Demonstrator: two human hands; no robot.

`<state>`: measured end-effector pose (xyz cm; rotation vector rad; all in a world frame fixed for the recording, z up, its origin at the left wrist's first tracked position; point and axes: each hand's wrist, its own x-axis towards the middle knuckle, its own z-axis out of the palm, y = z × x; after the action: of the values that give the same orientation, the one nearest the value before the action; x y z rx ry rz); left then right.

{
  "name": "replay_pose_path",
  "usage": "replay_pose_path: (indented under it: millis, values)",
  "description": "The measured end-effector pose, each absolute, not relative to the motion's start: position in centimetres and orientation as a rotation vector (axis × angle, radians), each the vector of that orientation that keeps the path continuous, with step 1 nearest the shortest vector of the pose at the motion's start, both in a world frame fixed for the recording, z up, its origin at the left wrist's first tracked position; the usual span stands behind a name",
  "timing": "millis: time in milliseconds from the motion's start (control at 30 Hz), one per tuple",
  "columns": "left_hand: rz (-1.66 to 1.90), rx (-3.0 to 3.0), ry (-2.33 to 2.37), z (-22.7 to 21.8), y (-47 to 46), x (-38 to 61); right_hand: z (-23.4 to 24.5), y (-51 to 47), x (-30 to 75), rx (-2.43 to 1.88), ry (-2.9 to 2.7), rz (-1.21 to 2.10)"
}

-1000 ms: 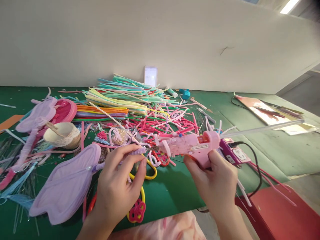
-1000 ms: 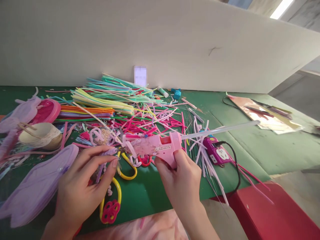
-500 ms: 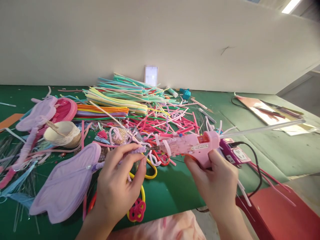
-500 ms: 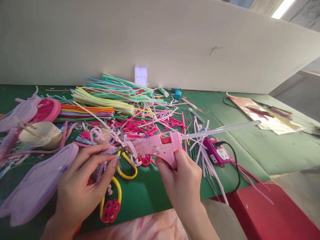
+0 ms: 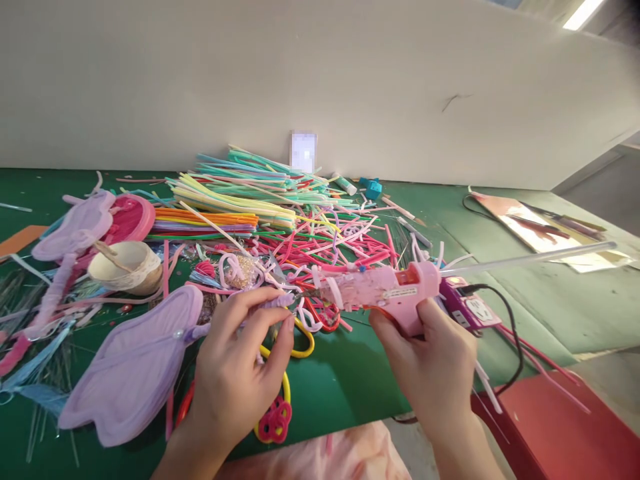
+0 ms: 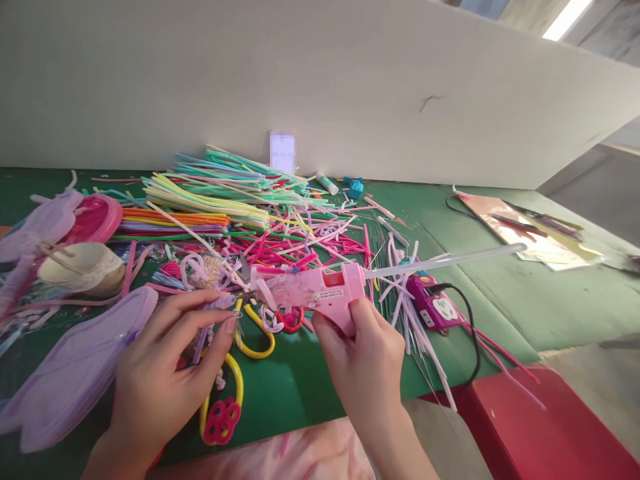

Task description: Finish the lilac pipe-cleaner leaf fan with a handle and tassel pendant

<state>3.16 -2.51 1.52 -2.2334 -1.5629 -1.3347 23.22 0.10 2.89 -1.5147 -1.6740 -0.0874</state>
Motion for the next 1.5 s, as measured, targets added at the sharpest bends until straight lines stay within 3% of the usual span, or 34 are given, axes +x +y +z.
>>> replay_pose_path:
  millis: [1267, 1500]
  values:
    - [-1.355, -2.215, -1.545, 1.5, -2.6, 3.1, 3.0, 0.1, 22.9, -1.611, -1.588, 0.070]
    - [-1.379, -2.221, -1.558, 1.5, -2.6, 3.1, 2.0, 3.5, 24.8, -1.865, -1.586, 0.270]
